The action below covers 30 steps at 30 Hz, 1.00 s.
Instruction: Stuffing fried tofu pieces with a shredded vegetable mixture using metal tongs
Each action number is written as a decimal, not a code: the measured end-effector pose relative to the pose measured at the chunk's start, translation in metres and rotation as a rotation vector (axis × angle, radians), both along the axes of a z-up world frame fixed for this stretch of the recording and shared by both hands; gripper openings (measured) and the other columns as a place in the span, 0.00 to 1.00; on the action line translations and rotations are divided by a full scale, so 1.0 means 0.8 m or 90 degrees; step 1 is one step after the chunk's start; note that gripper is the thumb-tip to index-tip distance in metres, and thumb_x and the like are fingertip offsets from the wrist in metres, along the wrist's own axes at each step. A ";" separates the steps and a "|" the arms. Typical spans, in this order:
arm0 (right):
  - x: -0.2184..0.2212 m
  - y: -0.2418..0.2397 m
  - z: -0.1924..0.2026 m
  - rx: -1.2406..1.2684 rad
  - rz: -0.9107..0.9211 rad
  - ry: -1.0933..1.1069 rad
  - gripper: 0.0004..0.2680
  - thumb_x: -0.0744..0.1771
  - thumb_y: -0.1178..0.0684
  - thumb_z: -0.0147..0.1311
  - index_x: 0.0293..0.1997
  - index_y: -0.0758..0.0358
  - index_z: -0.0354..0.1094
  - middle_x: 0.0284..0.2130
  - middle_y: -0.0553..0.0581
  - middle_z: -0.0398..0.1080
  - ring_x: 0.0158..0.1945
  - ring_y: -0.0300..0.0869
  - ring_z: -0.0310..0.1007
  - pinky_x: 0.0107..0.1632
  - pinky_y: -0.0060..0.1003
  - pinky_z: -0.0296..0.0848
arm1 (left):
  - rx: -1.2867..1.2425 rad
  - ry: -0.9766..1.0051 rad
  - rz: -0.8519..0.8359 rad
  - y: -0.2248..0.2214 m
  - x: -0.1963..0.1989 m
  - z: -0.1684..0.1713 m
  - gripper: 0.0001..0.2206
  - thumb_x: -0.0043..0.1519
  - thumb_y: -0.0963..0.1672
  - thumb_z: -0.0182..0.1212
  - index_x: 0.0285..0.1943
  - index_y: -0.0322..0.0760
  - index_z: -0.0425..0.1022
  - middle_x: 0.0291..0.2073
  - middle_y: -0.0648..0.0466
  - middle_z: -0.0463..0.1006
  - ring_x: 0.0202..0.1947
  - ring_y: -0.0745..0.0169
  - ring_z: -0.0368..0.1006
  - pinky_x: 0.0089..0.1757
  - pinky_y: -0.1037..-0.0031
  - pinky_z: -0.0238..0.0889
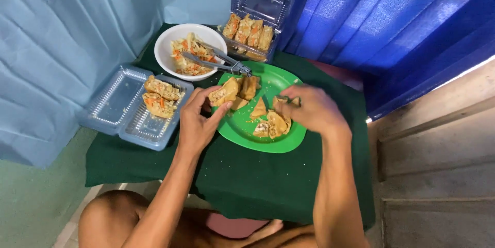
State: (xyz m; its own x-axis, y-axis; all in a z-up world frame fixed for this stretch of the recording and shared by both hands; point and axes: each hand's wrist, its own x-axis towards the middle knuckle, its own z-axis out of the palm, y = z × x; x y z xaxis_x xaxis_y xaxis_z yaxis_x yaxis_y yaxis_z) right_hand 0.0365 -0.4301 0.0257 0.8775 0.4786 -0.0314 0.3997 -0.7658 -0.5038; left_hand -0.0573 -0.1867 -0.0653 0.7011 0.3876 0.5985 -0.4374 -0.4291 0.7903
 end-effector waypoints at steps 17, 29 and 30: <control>0.015 0.082 -0.061 0.108 0.000 -0.353 0.10 0.64 0.40 0.61 0.44 0.48 0.78 0.30 0.48 0.76 0.42 0.50 0.74 0.47 0.51 0.69 | 0.089 0.057 0.053 -0.005 -0.014 0.014 0.16 0.61 0.41 0.70 0.56 0.29 0.76 0.31 0.45 0.71 0.34 0.48 0.70 0.36 0.64 0.66; 0.047 0.015 -0.076 0.541 0.028 0.028 0.12 0.64 0.61 0.59 0.52 0.58 0.76 0.42 0.52 0.81 0.47 0.35 0.74 0.54 0.36 0.73 | 0.098 0.062 0.028 -0.006 -0.013 0.020 0.17 0.60 0.42 0.72 0.56 0.30 0.77 0.29 0.46 0.69 0.34 0.49 0.69 0.37 0.63 0.64; 0.044 0.014 -0.077 0.591 0.039 0.057 0.12 0.64 0.60 0.60 0.53 0.61 0.75 0.43 0.53 0.80 0.49 0.35 0.73 0.54 0.35 0.73 | 0.106 0.064 0.029 -0.004 -0.013 0.019 0.18 0.59 0.42 0.72 0.57 0.31 0.78 0.30 0.46 0.70 0.35 0.48 0.69 0.38 0.63 0.64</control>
State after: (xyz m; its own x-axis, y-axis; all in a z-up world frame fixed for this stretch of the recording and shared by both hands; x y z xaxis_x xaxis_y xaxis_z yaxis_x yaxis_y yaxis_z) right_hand 0.0716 -0.4190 -0.0355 0.8624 0.3923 0.3200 0.3560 -0.0204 -0.9343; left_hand -0.0680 -0.1903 -0.0503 0.7451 0.3213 0.5845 -0.3369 -0.5750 0.7456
